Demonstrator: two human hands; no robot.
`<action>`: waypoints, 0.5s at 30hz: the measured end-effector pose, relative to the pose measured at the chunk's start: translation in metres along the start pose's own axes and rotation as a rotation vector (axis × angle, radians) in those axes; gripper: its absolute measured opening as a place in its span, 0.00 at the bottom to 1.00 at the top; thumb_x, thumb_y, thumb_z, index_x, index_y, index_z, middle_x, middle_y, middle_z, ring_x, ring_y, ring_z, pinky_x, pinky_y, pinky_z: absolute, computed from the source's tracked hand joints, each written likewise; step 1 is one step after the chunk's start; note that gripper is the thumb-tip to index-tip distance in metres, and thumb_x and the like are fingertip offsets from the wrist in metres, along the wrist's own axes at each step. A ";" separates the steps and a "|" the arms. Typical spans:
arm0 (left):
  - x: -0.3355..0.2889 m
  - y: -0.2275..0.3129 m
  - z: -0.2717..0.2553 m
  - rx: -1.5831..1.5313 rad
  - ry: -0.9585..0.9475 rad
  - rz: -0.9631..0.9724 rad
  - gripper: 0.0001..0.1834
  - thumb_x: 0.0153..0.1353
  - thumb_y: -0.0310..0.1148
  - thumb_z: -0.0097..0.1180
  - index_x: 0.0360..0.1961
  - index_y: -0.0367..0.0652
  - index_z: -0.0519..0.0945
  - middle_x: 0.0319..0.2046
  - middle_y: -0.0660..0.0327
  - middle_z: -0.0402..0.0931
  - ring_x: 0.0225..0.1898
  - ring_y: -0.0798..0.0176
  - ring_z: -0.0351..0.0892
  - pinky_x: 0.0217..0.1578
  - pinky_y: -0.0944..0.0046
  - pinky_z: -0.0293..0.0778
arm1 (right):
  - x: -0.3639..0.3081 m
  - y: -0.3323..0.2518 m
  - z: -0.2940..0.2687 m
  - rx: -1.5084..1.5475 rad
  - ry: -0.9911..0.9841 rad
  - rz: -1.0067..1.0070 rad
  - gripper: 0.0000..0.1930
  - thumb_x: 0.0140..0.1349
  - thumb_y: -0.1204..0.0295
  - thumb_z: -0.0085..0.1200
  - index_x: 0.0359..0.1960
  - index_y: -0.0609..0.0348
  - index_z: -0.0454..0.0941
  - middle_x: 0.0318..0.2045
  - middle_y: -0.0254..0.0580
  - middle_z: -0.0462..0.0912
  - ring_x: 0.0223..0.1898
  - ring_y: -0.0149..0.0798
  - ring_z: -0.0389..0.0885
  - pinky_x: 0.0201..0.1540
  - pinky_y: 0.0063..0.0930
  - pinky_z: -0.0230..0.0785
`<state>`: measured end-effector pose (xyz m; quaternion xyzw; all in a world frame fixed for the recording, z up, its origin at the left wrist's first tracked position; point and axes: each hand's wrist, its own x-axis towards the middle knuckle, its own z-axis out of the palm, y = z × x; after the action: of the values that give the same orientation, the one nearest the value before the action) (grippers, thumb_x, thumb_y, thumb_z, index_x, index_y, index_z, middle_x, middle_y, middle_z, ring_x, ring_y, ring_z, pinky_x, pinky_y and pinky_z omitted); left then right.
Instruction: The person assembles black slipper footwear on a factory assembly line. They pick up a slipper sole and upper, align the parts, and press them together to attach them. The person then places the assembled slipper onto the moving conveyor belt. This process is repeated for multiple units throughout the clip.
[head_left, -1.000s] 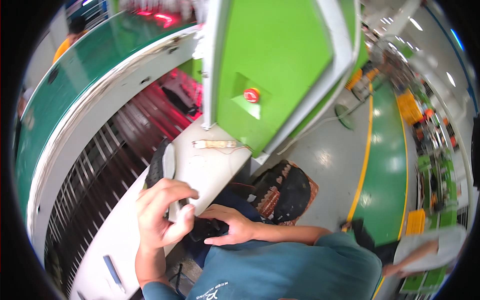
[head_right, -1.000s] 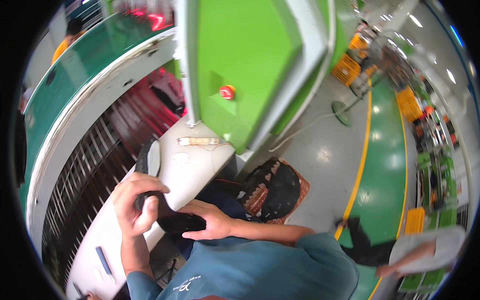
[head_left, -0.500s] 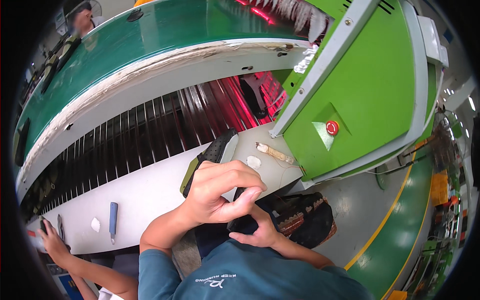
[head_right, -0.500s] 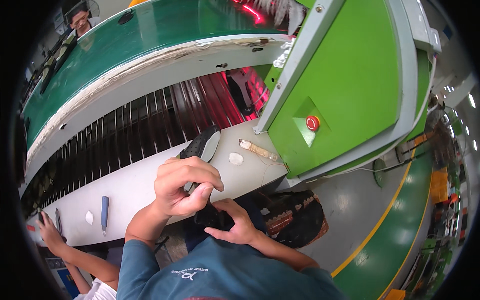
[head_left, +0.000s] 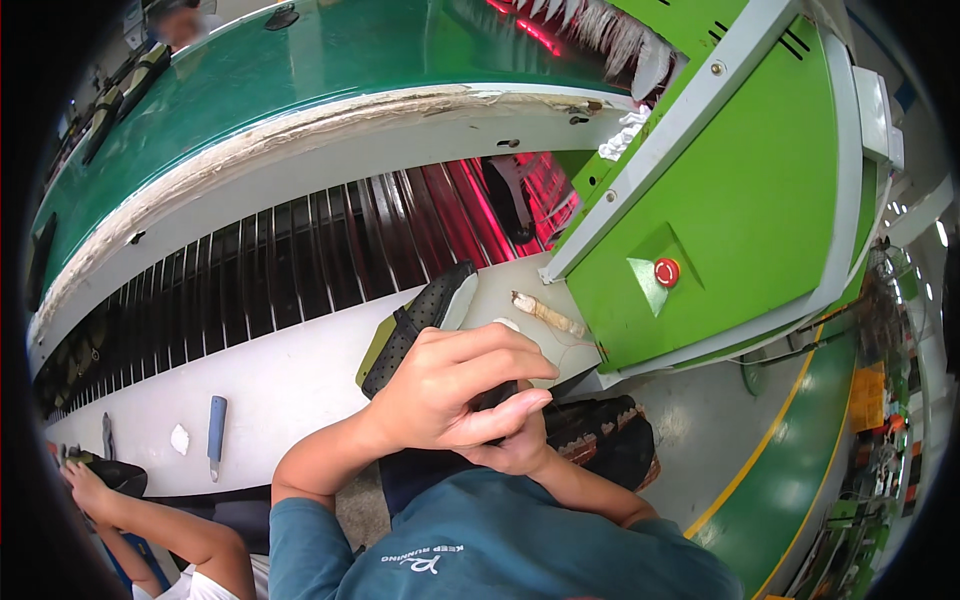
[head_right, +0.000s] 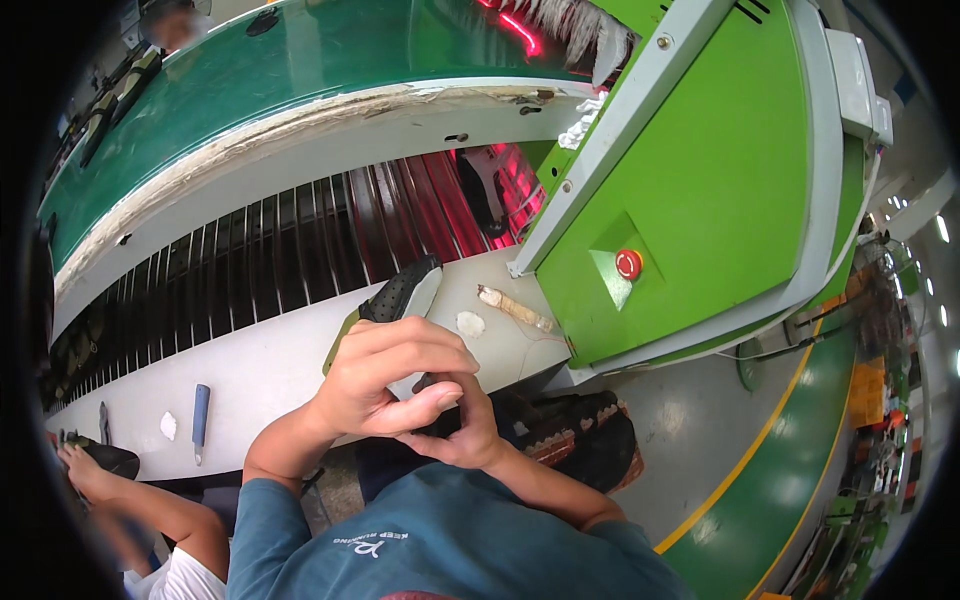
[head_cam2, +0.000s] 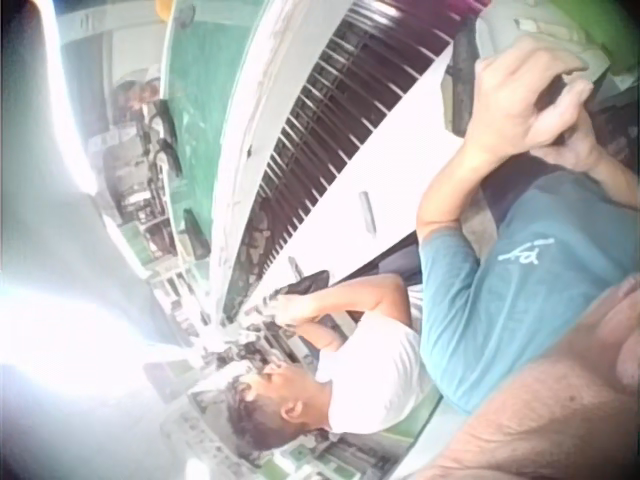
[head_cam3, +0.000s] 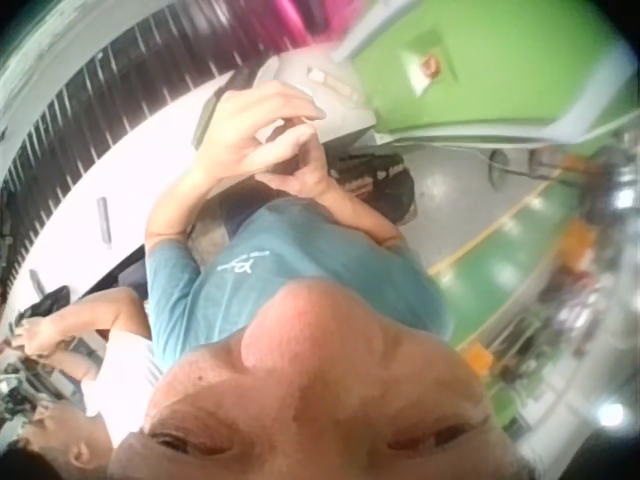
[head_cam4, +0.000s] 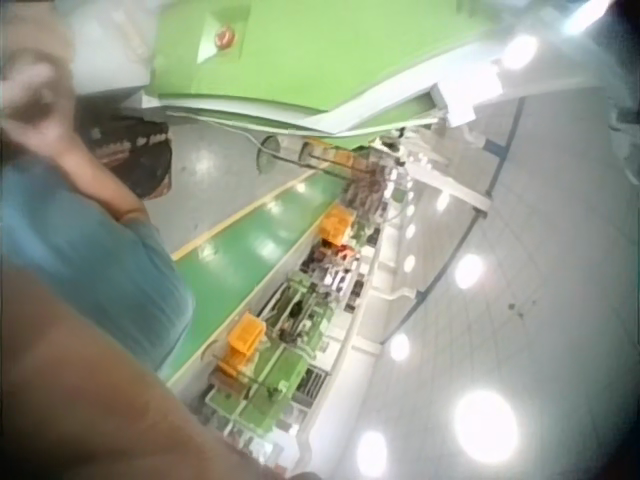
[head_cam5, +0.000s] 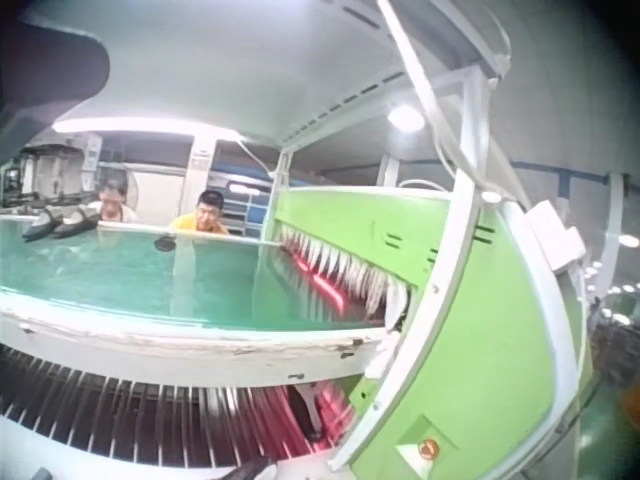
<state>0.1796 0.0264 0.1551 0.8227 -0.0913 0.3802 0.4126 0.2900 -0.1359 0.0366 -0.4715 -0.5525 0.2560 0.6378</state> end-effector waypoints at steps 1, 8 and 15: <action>0.001 -0.001 -0.003 0.026 -0.028 -0.016 0.10 0.67 0.29 0.70 0.47 0.37 0.89 0.42 0.53 0.89 0.37 0.54 0.92 0.36 0.61 0.86 | -0.002 0.005 0.000 -0.003 0.004 0.016 0.47 0.53 0.73 0.84 0.73 0.62 0.67 0.58 0.41 0.81 0.58 0.38 0.83 0.60 0.35 0.77; 0.001 -0.009 -0.005 0.069 0.022 -0.074 0.13 0.69 0.35 0.73 0.49 0.41 0.87 0.40 0.57 0.87 0.31 0.54 0.87 0.30 0.58 0.82 | -0.004 0.029 -0.004 0.024 -0.002 -0.075 0.57 0.51 0.74 0.84 0.82 0.62 0.60 0.61 0.42 0.78 0.58 0.36 0.82 0.62 0.36 0.76; -0.008 -0.013 0.004 0.072 0.009 -0.176 0.14 0.69 0.33 0.72 0.52 0.38 0.87 0.45 0.54 0.88 0.41 0.52 0.91 0.41 0.58 0.86 | -0.007 0.037 -0.010 0.153 0.010 0.054 0.59 0.52 0.71 0.85 0.82 0.64 0.57 0.60 0.42 0.79 0.57 0.35 0.83 0.60 0.34 0.77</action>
<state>0.1817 0.0301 0.1401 0.8400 -0.0029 0.3494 0.4151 0.3049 -0.1293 0.0008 -0.4373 -0.5154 0.3122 0.6676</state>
